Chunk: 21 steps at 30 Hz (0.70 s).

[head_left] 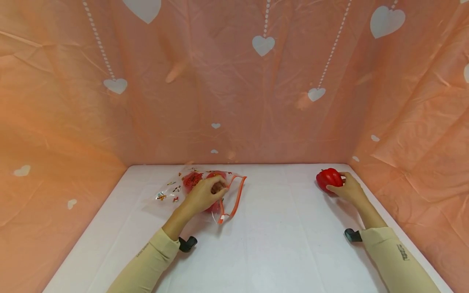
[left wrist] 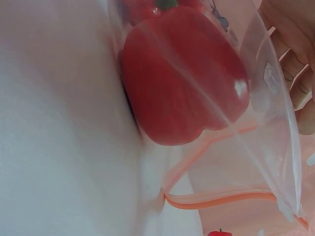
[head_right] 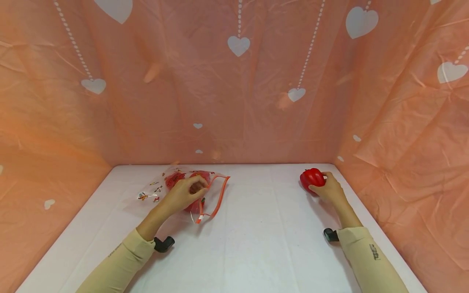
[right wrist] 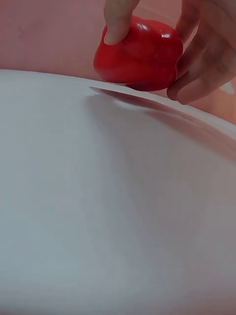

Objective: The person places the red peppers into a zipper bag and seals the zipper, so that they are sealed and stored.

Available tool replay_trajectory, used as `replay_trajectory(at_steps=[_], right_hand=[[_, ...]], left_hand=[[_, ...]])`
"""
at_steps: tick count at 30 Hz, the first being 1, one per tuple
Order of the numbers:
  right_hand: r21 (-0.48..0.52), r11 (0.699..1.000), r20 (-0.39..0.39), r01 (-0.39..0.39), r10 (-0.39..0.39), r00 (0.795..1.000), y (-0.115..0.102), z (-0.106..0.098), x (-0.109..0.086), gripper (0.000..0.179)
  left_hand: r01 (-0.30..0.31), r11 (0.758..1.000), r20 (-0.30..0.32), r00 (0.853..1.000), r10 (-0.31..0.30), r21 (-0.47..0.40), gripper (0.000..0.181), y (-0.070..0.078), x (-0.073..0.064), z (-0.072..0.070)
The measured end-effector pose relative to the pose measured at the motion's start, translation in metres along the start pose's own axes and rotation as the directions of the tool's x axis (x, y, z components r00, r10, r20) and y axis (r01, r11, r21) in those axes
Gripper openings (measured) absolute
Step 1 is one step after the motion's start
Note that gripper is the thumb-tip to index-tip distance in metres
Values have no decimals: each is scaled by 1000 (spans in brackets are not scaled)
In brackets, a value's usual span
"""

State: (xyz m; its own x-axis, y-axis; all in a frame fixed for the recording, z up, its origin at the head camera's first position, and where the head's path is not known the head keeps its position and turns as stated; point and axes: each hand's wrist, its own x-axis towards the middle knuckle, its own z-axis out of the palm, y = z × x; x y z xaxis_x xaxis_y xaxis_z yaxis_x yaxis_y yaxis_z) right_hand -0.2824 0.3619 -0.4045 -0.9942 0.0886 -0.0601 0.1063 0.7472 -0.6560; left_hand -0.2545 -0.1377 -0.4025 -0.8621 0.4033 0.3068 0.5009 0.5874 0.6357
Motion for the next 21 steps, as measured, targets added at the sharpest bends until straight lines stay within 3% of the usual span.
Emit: replay_trajectory(at_steps=[21], right_hand=[[47, 993, 53, 108, -111, 992, -46, 38, 0, 86]], left_hand=[[-2, 1000, -5, 1000, 2, 6, 11, 0, 1, -1]])
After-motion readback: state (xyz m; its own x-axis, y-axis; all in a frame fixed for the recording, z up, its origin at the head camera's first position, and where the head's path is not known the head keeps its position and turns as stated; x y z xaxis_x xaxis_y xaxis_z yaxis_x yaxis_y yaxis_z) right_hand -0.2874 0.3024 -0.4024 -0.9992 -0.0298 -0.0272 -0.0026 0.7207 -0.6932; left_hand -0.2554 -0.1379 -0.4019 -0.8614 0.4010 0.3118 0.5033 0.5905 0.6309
